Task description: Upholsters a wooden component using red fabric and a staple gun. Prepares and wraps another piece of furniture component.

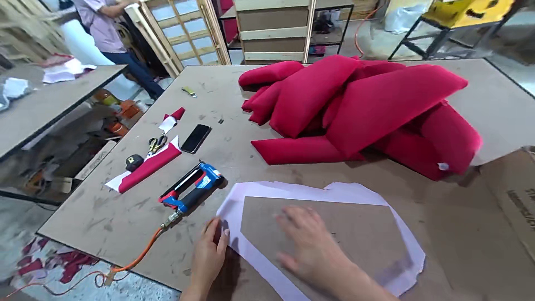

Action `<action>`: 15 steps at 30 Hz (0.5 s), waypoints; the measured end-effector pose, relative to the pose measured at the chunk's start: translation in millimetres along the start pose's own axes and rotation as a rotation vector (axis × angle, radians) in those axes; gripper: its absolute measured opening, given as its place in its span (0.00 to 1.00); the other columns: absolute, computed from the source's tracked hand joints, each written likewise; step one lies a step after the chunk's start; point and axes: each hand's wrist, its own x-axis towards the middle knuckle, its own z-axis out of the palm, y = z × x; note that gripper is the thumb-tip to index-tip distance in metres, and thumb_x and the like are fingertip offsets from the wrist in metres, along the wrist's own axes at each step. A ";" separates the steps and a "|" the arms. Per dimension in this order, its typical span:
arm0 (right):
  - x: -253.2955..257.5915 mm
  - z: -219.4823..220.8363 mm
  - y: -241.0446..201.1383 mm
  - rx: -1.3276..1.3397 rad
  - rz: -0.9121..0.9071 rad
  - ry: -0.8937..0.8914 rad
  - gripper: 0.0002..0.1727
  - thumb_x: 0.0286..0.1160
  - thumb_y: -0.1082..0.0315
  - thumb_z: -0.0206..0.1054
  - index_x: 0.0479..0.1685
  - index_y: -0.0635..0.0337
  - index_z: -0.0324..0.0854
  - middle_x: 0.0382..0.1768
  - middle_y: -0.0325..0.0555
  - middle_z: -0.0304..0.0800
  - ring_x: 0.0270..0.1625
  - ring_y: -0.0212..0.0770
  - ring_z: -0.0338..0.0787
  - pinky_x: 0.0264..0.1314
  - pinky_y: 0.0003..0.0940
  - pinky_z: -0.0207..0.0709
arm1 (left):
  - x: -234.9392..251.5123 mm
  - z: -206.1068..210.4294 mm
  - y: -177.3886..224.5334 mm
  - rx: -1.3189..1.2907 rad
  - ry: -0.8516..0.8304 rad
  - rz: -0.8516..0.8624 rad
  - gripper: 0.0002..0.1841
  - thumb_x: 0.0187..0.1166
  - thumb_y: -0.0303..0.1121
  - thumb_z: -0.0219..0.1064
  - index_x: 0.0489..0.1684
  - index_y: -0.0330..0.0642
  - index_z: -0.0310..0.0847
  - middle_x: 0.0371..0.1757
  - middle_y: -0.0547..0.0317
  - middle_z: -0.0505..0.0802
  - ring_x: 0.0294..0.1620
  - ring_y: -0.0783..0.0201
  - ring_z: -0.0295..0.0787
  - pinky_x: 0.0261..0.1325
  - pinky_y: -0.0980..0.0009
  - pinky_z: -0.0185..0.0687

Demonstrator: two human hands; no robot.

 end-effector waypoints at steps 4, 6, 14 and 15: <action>70.2 20.4 -38.8 -0.106 -0.011 -0.370 0.72 0.45 0.10 0.62 0.98 0.36 0.43 0.99 0.39 0.34 0.98 0.59 0.28 0.83 0.89 0.22 | 49.9 -9.2 20.8 0.081 -0.045 -0.298 0.29 0.79 0.44 0.68 0.75 0.35 0.79 0.69 0.38 0.87 0.70 0.40 0.83 0.75 0.40 0.76; 78.1 20.9 -37.0 -0.145 0.008 -0.405 0.75 0.42 0.07 0.59 0.99 0.34 0.39 0.99 0.37 0.29 0.98 0.58 0.24 0.83 0.89 0.21 | 75.7 -10.8 34.3 -0.042 -0.170 -0.434 0.32 0.77 0.46 0.72 0.76 0.36 0.78 0.65 0.40 0.89 0.66 0.43 0.86 0.72 0.41 0.79; 8.7 -3.1 16.5 -0.067 0.167 0.116 0.53 0.68 0.20 0.58 0.93 0.41 0.62 0.94 0.39 0.57 0.95 0.46 0.56 0.93 0.70 0.48 | 105.5 -19.1 6.2 -0.400 -0.134 -0.364 0.27 0.75 0.29 0.74 0.76 0.45 0.78 0.50 0.50 0.95 0.50 0.53 0.92 0.56 0.46 0.88; -15.9 -12.5 36.3 -0.030 0.269 0.202 0.50 0.72 0.25 0.59 0.92 0.43 0.63 0.93 0.40 0.60 0.94 0.46 0.60 0.92 0.66 0.53 | 103.1 -24.0 0.8 -0.311 -0.072 -0.295 0.27 0.77 0.29 0.72 0.79 0.43 0.76 0.55 0.48 0.94 0.55 0.51 0.91 0.60 0.44 0.86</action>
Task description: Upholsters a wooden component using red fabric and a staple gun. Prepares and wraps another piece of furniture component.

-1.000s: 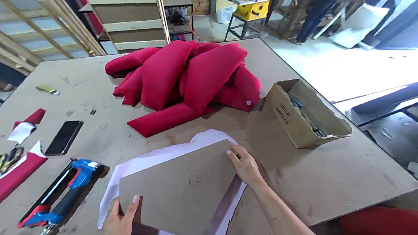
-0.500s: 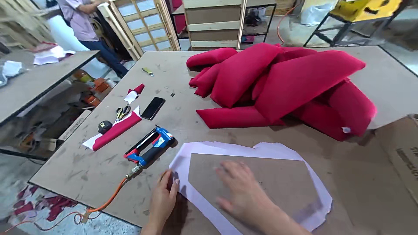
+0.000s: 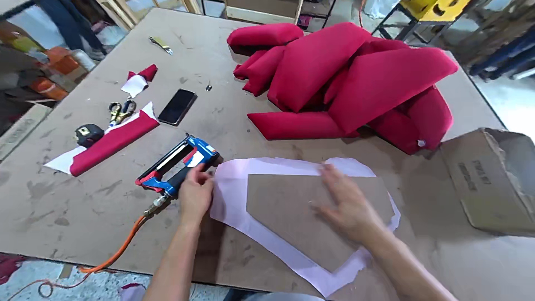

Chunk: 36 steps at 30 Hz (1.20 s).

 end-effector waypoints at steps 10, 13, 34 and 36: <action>-97.4 -13.6 137.1 0.488 0.697 0.152 0.26 0.86 0.49 0.65 0.75 0.54 0.82 0.67 0.46 0.89 0.66 0.40 0.90 0.74 0.48 0.83 | -71.5 52.1 -11.2 -0.002 -0.260 0.106 0.25 0.83 0.56 0.63 0.62 0.47 0.89 0.53 0.59 0.95 0.54 0.65 0.93 0.61 0.56 0.89; -100.6 0.0 147.6 0.564 0.597 0.216 0.26 0.84 0.48 0.65 0.74 0.53 0.84 0.72 0.44 0.86 0.73 0.38 0.85 0.79 0.46 0.79 | -74.5 53.7 -22.0 -0.045 -0.244 0.144 0.24 0.82 0.55 0.64 0.54 0.43 0.91 0.57 0.58 0.94 0.57 0.67 0.91 0.63 0.61 0.88; -9.2 3.7 -63.3 0.090 -0.297 -0.224 0.41 0.74 0.30 0.62 0.87 0.37 0.69 0.87 0.41 0.70 0.90 0.49 0.65 0.89 0.65 0.57 | -103.5 43.4 -18.3 0.106 -0.306 0.413 0.41 0.76 0.58 0.68 0.88 0.45 0.68 0.78 0.49 0.82 0.72 0.61 0.85 0.71 0.59 0.87; 23.5 31.0 -97.3 -0.013 -0.327 -0.441 0.57 0.63 0.24 0.67 0.95 0.39 0.53 0.97 0.43 0.44 0.98 0.60 0.37 0.87 0.84 0.30 | -99.0 39.5 -16.7 0.111 -0.289 0.412 0.34 0.78 0.50 0.67 0.84 0.45 0.73 0.77 0.51 0.83 0.73 0.62 0.84 0.72 0.60 0.86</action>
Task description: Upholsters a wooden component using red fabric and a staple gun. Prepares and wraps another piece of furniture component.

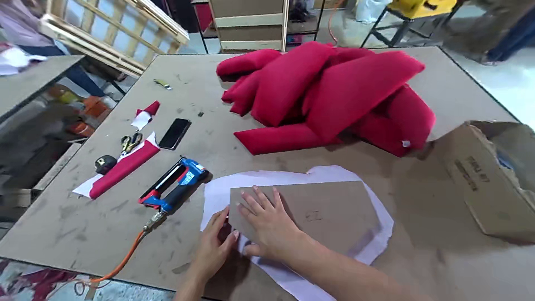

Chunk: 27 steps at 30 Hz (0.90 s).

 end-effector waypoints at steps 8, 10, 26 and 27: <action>45.0 -10.1 -5.3 -0.162 0.154 -0.237 0.63 0.55 0.25 0.70 0.98 0.32 0.44 0.99 0.39 0.34 0.98 0.62 0.33 0.83 0.87 0.32 | 63.7 -55.8 -8.8 0.071 0.176 -0.544 0.31 0.77 0.43 0.72 0.78 0.37 0.77 0.72 0.40 0.85 0.72 0.43 0.82 0.75 0.40 0.75; 61.6 -25.6 -12.1 -0.172 0.187 -0.349 0.63 0.54 0.24 0.71 0.97 0.32 0.46 0.98 0.39 0.36 0.97 0.64 0.37 0.82 0.87 0.38 | 82.5 -57.2 -9.6 -0.129 0.159 -0.614 0.32 0.75 0.44 0.75 0.78 0.39 0.76 0.65 0.45 0.90 0.65 0.48 0.87 0.69 0.43 0.81; 89.0 -28.9 -23.9 -0.222 0.246 -0.424 0.59 0.54 0.22 0.68 0.92 0.40 0.61 0.95 0.47 0.50 0.94 0.66 0.47 0.83 0.85 0.40 | 104.5 -28.0 -0.4 0.217 0.066 0.017 0.10 0.83 0.38 0.66 0.46 0.54 0.97 0.55 0.68 0.97 0.63 0.65 0.91 0.69 0.54 0.84; 84.6 -22.6 -22.4 -0.213 0.253 -0.390 0.57 0.53 0.21 0.67 0.89 0.41 0.65 0.95 0.46 0.50 0.95 0.65 0.45 0.84 0.85 0.36 | 94.5 -19.9 -1.5 0.250 0.102 0.090 0.11 0.83 0.37 0.65 0.46 0.53 0.97 0.54 0.67 0.98 0.62 0.65 0.92 0.68 0.54 0.86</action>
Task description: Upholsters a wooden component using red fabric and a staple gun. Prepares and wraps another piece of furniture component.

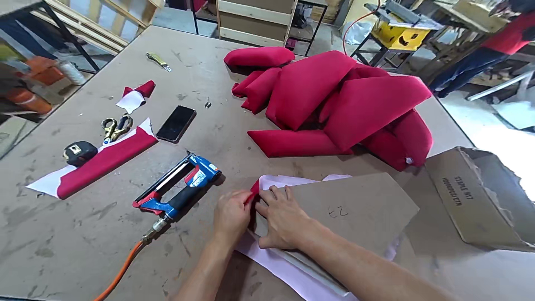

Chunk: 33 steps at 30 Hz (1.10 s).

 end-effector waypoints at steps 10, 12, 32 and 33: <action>-9.3 99.9 19.7 0.120 -0.111 0.974 0.55 0.50 0.24 0.71 0.81 0.50 0.74 0.87 0.40 0.70 0.91 0.44 0.64 0.92 0.62 0.53 | -57.4 33.1 23.7 0.257 0.218 0.283 0.17 0.87 0.39 0.59 0.56 0.47 0.95 0.66 0.62 0.94 0.76 0.60 0.85 0.86 0.48 0.69; -10.3 91.4 19.9 0.074 -0.171 0.835 0.53 0.60 0.29 0.67 0.93 0.36 0.59 0.93 0.24 0.58 0.94 0.37 0.56 0.91 0.55 0.54 | -56.5 29.8 25.0 0.300 0.195 0.315 0.16 0.83 0.35 0.58 0.51 0.47 0.96 0.63 0.62 0.96 0.73 0.61 0.87 0.84 0.51 0.74; -6.0 105.6 25.7 0.203 -0.140 1.125 0.23 0.82 0.48 0.54 0.67 0.34 0.89 0.62 0.18 0.93 0.50 0.31 0.88 0.62 0.39 0.73 | 29.2 -118.2 -21.0 0.068 -0.280 -0.577 0.19 0.77 0.47 0.71 0.53 0.40 0.87 0.29 0.49 0.92 0.27 0.53 0.90 0.35 0.50 0.89; -6.3 105.9 25.2 0.215 -0.140 1.122 0.22 0.81 0.49 0.54 0.66 0.34 0.89 0.62 0.18 0.93 0.49 0.30 0.88 0.62 0.38 0.73 | 19.7 -123.2 -7.8 -0.086 -0.319 -0.579 0.20 0.76 0.48 0.71 0.46 0.38 0.88 0.23 0.52 0.90 0.21 0.57 0.89 0.29 0.57 0.90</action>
